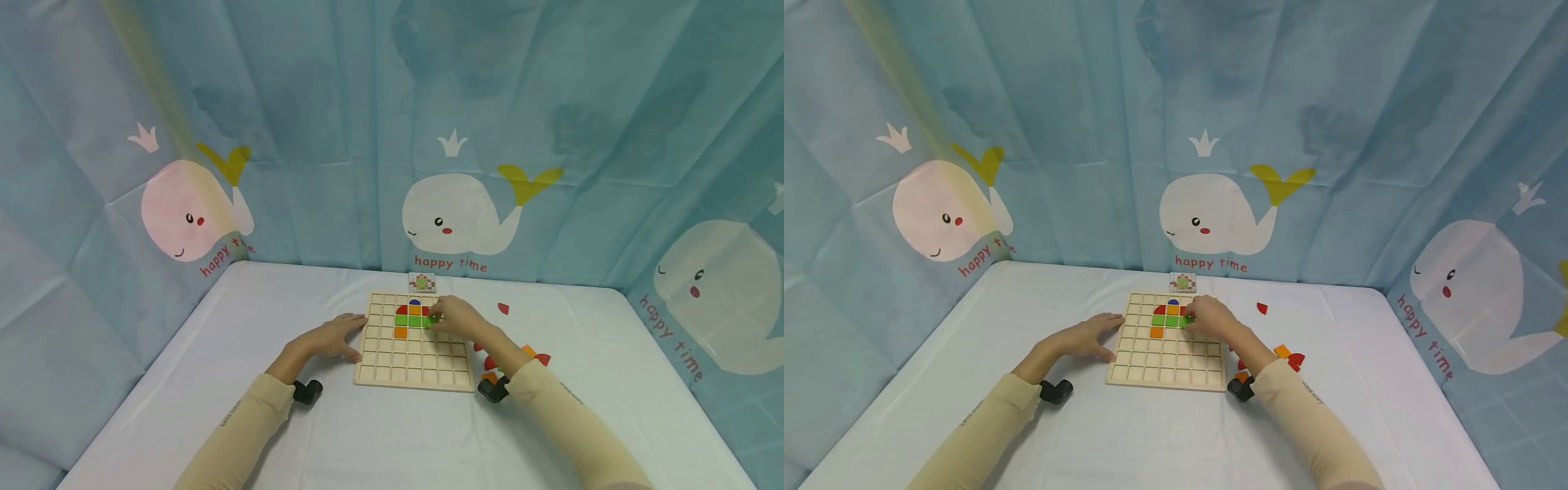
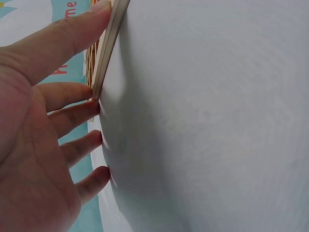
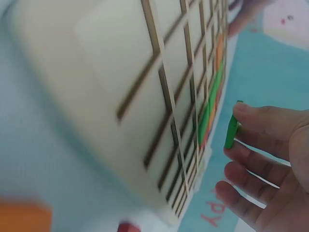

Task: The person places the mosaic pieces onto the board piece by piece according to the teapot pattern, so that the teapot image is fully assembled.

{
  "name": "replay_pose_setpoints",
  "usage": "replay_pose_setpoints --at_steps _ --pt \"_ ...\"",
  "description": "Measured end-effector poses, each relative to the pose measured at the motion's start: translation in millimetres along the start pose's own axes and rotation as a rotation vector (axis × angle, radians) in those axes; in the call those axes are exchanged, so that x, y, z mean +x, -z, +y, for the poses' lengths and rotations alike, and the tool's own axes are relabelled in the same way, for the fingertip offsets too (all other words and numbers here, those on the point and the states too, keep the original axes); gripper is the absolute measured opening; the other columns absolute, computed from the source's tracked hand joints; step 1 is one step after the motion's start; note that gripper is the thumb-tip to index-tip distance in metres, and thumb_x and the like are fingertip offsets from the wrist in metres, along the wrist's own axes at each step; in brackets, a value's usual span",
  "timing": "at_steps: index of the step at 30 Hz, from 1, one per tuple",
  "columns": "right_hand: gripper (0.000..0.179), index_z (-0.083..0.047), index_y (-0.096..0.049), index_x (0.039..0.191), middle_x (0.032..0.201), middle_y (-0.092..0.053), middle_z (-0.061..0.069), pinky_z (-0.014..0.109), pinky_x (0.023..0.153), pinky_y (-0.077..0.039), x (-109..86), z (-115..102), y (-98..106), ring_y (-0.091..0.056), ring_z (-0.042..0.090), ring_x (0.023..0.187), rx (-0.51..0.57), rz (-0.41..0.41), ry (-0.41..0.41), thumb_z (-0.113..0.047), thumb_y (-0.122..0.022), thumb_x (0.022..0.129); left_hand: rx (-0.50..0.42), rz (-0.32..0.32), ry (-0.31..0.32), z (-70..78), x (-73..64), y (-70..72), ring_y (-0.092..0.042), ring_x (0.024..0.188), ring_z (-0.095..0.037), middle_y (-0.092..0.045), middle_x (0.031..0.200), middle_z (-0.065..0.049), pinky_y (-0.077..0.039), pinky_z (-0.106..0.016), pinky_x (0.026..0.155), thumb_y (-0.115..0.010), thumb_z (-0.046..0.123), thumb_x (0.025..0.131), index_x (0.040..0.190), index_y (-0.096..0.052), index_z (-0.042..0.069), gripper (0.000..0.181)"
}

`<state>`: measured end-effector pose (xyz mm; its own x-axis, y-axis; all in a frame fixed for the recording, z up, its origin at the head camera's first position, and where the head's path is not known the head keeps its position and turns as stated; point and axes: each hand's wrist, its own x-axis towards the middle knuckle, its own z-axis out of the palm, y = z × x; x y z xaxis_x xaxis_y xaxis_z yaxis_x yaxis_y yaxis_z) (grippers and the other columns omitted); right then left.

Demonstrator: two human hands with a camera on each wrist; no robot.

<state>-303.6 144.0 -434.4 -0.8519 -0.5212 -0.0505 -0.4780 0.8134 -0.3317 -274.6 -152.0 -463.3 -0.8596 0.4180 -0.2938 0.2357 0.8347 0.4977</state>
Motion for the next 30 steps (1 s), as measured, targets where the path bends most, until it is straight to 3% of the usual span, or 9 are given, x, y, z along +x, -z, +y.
replay_pose_setpoints --at_steps 11,30 --pt "0.024 -0.005 -0.075 0.103 0.099 -0.069 0.007 0.036 0.082 -0.053 11.9 -23 -18 -0.06 0.019 0.09 -0.041 -0.017 0.086 -0.02 -0.076 0.084 0.028 0.006 -0.017 0.5 0.5 0.5 -0.018 0.151 -0.034 -0.03 0.16 -0.011 -0.018 -0.055 0.122 -0.08 0.032 0.079 0.151 -0.035 0.007 0.088" --pt "0.016 -0.006 -0.077 0.097 0.099 -0.069 0.006 0.037 0.089 -0.054 13.6 -25 -26 -0.063 0.021 0.096 -0.079 0.0 0.115 -0.015 -0.075 0.084 0.022 0.009 -0.014 0.9 -1.4 1.5 -0.018 0.151 -0.034 -0.03 0.16 -0.011 -0.018 -0.056 0.121 -0.081 0.031 0.078 0.151 -0.035 0.008 0.089"
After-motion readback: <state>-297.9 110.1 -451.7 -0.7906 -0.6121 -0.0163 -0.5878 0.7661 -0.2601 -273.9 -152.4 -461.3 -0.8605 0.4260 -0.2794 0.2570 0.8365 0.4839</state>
